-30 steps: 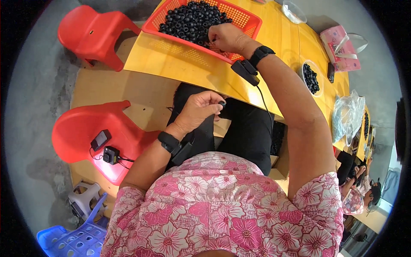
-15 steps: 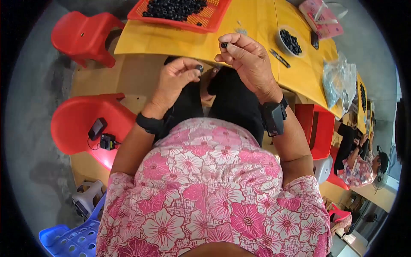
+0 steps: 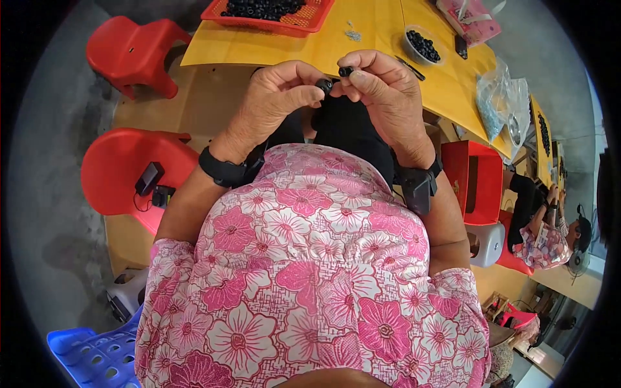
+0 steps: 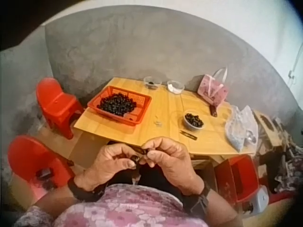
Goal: The person takes black plastic components from a basket and assembles them by fitting small pieces together by hand.
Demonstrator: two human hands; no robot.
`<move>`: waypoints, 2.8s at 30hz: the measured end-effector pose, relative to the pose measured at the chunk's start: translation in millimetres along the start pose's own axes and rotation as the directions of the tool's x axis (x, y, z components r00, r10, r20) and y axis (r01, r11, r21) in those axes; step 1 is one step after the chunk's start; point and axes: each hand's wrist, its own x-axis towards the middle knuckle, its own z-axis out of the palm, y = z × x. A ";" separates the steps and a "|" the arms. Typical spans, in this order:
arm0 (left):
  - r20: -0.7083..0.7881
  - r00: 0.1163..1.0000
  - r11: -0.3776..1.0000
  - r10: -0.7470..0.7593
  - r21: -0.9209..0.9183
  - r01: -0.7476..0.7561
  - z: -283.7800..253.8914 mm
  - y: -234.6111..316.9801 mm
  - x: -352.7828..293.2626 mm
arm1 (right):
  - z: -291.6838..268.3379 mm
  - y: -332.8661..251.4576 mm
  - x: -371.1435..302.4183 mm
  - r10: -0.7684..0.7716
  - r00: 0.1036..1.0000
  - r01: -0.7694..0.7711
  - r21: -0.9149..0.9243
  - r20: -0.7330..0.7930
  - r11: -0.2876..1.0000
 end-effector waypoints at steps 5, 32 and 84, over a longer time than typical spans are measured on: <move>-0.020 0.998 0.998 0.055 -0.009 -0.055 9.7 -0.9 -6.8 | 5.1 1.2 -7.6 -0.028 1.000 0.028 -0.039 0.013 0.999; -0.010 0.999 0.999 -0.038 -0.004 0.038 7.7 -3.6 -13.7 | 9.0 4.7 -16.2 -0.151 0.989 0.139 -0.410 0.003 0.901; -0.108 0.993 0.998 0.054 0.038 -0.050 0.6 -24.6 4.0 | -2.0 49.7 -4.6 -0.024 0.989 0.040 0.104 -0.146 0.994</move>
